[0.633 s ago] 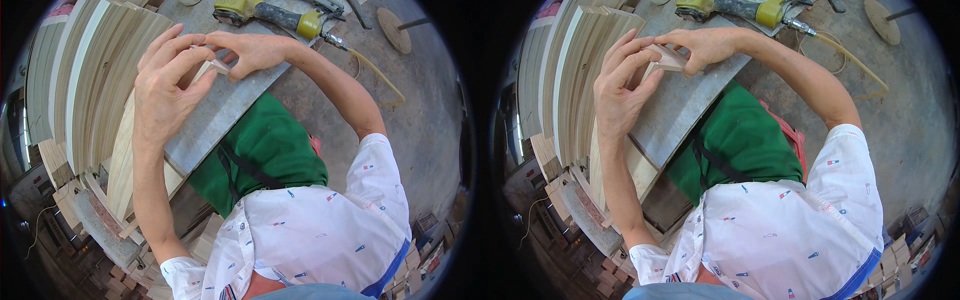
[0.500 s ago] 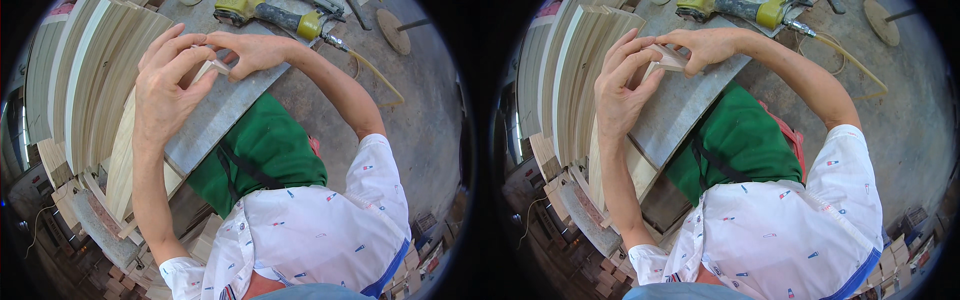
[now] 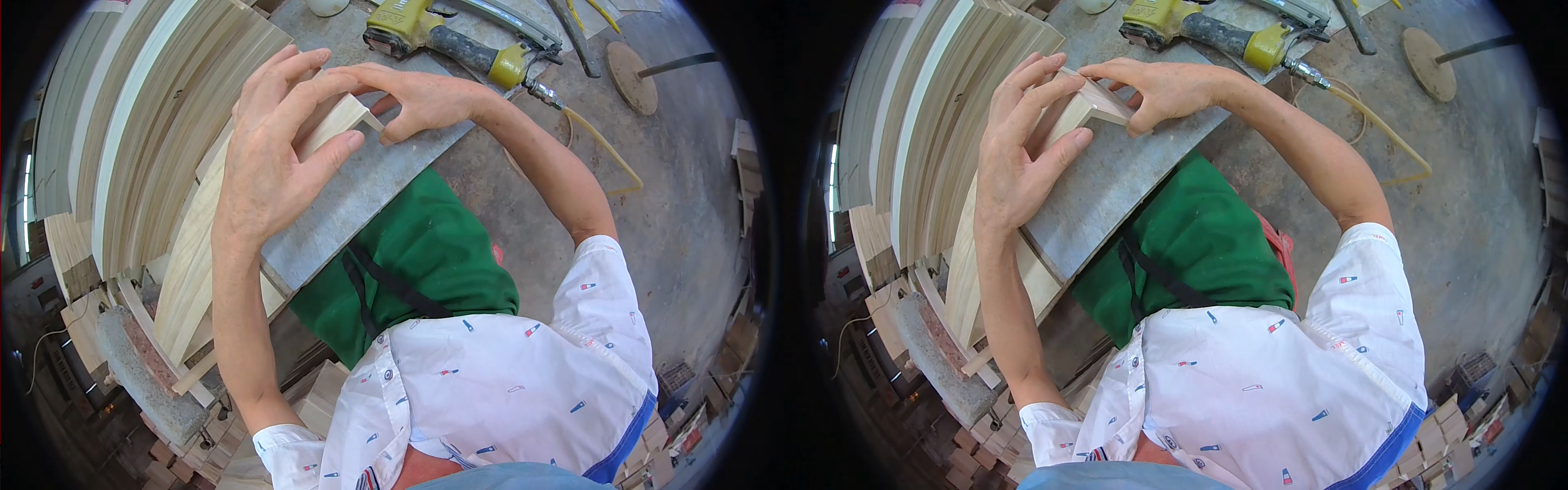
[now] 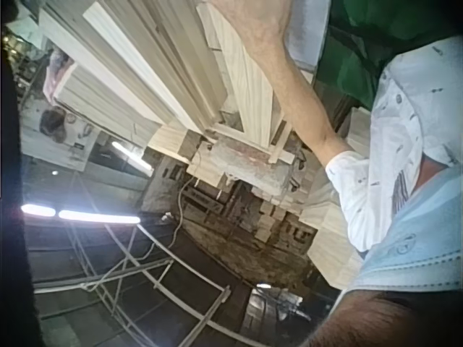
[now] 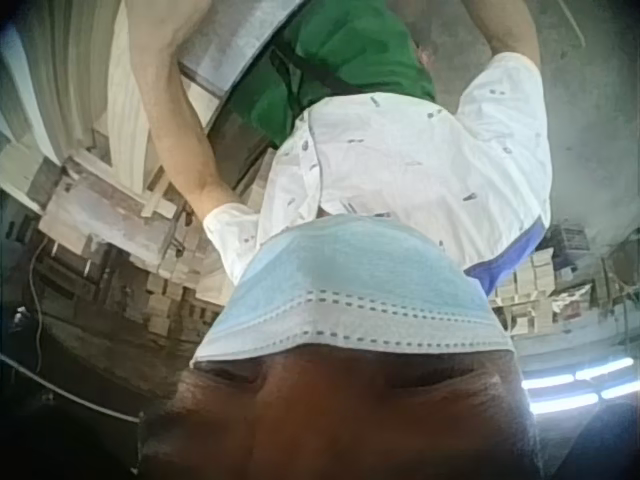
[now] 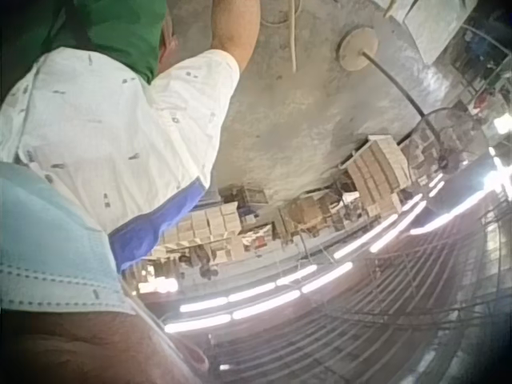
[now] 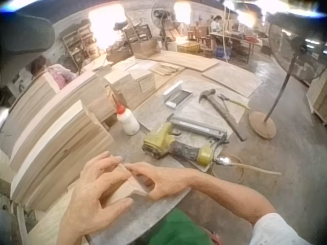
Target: Assembling wooden boxes by applying glue to wooden boards and securing them with a pneumatic nail gun.
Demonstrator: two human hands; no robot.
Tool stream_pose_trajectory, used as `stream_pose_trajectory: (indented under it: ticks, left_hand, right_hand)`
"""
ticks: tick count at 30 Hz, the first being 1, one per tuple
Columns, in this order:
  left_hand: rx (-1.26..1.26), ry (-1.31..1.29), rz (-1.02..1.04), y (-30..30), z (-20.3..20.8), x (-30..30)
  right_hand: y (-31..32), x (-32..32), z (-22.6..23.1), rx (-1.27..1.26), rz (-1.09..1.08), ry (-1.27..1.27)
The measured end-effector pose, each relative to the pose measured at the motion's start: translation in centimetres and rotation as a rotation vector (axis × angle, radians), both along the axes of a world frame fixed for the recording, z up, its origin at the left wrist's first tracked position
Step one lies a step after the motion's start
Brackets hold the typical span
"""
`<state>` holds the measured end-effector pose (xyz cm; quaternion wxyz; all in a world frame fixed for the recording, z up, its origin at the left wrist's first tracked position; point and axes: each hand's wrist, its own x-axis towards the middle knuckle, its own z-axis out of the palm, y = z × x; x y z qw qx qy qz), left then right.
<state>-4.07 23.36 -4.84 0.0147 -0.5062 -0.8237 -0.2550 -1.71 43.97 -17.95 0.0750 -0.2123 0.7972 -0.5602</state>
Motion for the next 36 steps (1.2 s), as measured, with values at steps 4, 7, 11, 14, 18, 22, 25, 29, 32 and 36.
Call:
stream_pose_trajectory:
  ticks: [4,7,11,14,18,22,25,29,32,36]
  left_hand:
    - [0.016,0.003,-0.004,0.0,-0.2,-0.2]
    - [0.039,-0.008,0.009,0.0,-0.3,-0.1]
    - [0.055,0.002,0.008,-0.3,-0.6,-0.2]
    - [0.079,0.036,-0.001,-0.5,-0.9,-0.3]
    - [0.105,0.067,0.012,-0.5,-1.1,-0.2]
    - [0.159,0.063,-0.008,-0.6,-1.2,-0.3]
    - [0.177,0.053,-0.014,-0.6,-1.3,-0.3]
    - [0.191,0.082,-0.011,-0.8,-1.3,-0.4]
    - [0.172,0.083,-0.002,-0.9,-1.6,-0.4]
    - [0.202,0.084,0.036,-0.8,-1.8,-0.4]
  right_hand:
    - [-0.1,0.1,0.1,0.0,0.008,-0.01]
    - [0.3,0.5,1.4,0.014,0.005,0.06]
    - [3.9,1.5,5.1,-0.033,-0.206,0.125]
    - [6.7,0.7,6.6,0.478,-0.506,0.203]
    - [6.1,-0.3,3.9,1.006,-0.543,0.066]
    - [5.1,-1.3,1.3,1.028,-0.629,0.097]
    - [5.5,-1.5,2.6,0.998,-0.671,0.162]
    - [6.7,-0.8,10.1,0.973,-0.654,0.216]
    - [7.0,2.9,18.0,0.658,-0.612,-0.124]
    - [4.6,6.1,26.5,0.633,-0.428,-0.175]
